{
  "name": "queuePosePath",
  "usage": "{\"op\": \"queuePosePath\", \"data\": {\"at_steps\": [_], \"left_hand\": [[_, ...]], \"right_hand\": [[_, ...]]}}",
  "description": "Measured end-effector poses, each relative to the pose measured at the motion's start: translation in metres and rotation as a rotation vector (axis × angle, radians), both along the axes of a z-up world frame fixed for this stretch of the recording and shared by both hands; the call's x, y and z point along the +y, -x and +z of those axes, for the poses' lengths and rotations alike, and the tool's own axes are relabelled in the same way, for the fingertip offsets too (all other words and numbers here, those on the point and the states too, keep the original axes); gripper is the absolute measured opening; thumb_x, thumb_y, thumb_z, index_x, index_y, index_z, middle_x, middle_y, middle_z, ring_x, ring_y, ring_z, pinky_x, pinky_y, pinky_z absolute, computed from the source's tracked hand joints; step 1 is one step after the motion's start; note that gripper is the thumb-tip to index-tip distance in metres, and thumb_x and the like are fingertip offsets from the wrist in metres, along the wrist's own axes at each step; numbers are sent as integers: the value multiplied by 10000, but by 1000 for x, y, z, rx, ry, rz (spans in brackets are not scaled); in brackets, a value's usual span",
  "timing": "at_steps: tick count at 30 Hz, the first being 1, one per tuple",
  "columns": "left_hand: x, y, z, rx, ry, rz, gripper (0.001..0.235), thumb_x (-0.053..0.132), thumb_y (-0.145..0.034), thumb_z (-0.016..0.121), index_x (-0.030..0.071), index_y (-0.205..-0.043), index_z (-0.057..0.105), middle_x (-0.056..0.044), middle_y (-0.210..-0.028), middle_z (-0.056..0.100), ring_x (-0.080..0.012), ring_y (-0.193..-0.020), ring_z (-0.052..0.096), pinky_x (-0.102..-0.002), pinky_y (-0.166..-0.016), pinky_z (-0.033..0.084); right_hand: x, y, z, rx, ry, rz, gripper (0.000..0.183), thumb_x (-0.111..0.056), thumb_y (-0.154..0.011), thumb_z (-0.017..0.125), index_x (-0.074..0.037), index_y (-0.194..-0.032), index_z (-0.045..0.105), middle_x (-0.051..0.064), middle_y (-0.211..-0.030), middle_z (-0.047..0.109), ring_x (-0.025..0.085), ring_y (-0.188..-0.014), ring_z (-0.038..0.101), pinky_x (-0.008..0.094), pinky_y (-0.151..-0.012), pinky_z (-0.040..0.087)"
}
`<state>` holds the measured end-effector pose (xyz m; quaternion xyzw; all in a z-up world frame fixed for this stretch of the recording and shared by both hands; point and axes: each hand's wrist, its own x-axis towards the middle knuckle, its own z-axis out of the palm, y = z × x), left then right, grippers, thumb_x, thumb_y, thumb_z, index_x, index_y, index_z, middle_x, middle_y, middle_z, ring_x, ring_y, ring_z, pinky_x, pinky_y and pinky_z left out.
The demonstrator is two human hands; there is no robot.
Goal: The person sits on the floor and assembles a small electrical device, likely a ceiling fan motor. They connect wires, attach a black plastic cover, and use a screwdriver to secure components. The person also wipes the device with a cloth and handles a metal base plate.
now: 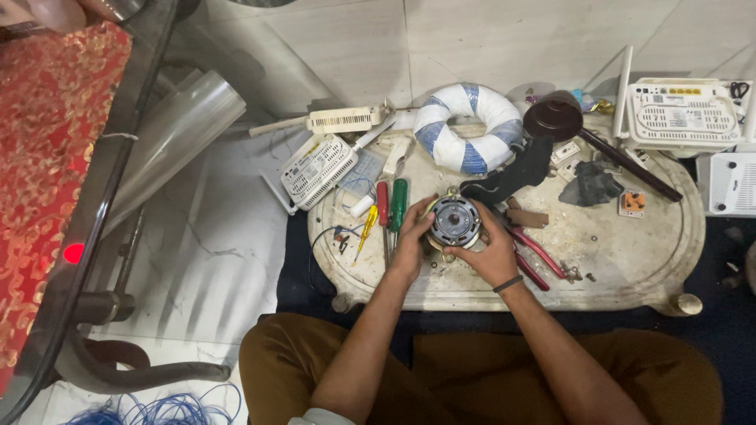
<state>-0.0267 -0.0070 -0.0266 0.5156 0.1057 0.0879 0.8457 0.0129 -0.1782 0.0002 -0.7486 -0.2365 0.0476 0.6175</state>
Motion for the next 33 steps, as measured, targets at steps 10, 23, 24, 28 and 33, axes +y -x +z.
{"op": "queuePosePath", "data": {"at_steps": [10, 23, 24, 28, 33], "left_hand": [[1, -3, -20, 396, 244, -177, 954, 579, -796, 712, 174, -1559, 306, -123, -1540, 463, -266, -1349, 498, -506, -1048, 439], [4, -1, -31, 278, 278, -210, 712, 523, -912, 664, 104, -1468, 510, -91, -1406, 619, -214, -1274, 587, -393, -1083, 442], [4, -1, -30, 264, 280, -209, 716, 523, -910, 665, 106, -1470, 507, -90, -1414, 615, -212, -1283, 584, -393, -1089, 438], [4, 1, -28, 304, 268, -212, 728, 543, -907, 652, 114, -1476, 504, -89, -1432, 605, -215, -1304, 566, -401, -1105, 414], [2, 0, -23, 305, 265, -215, 735, 545, -906, 651, 118, -1484, 494, -86, -1458, 587, -216, -1330, 545, -420, -1126, 376]], "right_hand": [[-1, 0, -5, -78, -20, -54, 1001, -95, -625, 958, -9, -1499, 479, 143, -1443, 594, 229, -1305, 588, 376, -1082, 522], [-2, 1, -14, -25, 31, 22, 970, -144, -682, 919, -61, -1525, 446, 138, -1542, 507, 229, -1372, 536, 376, -1065, 529], [-3, -1, -16, -6, 4, 36, 950, -137, -699, 907, -57, -1526, 444, 138, -1546, 506, 228, -1379, 529, 372, -1074, 521], [-4, -8, -35, 173, -274, 85, 858, -157, -851, 799, -49, -1576, 353, 149, -1603, 459, 238, -1464, 449, 364, -1127, 436], [-4, -18, -56, 222, -130, 29, 754, -320, -951, 722, -25, -1567, 403, 232, -1554, 503, 302, -1456, 460, 406, -1186, 390]]}}
